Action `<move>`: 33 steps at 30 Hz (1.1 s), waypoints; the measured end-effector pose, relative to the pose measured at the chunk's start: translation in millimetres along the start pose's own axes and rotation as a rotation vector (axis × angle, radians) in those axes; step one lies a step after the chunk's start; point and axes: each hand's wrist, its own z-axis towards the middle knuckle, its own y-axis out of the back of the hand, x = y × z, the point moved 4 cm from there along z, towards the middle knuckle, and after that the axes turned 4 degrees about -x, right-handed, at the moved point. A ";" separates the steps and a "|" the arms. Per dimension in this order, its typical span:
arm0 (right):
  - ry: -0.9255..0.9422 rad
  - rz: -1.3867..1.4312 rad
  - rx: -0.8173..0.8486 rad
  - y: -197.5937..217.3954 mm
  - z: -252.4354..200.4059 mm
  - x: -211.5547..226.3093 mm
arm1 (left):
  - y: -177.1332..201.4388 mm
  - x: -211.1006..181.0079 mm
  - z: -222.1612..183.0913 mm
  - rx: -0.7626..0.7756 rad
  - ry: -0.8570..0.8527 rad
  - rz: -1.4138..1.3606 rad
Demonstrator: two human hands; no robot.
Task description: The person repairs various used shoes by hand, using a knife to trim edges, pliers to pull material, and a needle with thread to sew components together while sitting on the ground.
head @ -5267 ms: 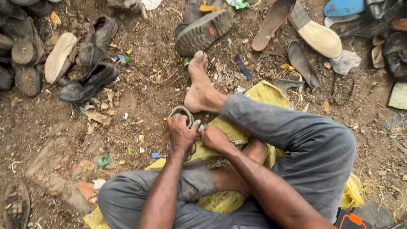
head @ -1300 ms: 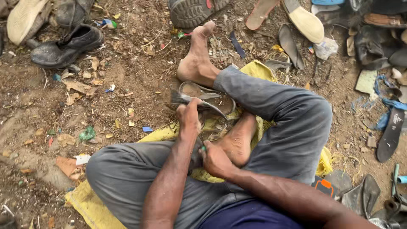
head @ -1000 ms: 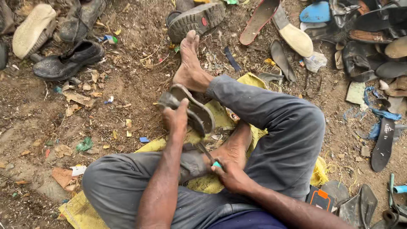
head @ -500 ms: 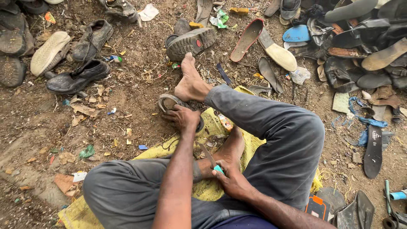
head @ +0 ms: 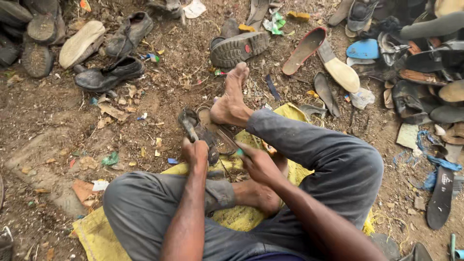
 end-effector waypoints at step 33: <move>0.091 -0.625 0.394 -89.6 130.4 -3.4 | -6.6 48.6 -3.0 -0.091 0.027 0.188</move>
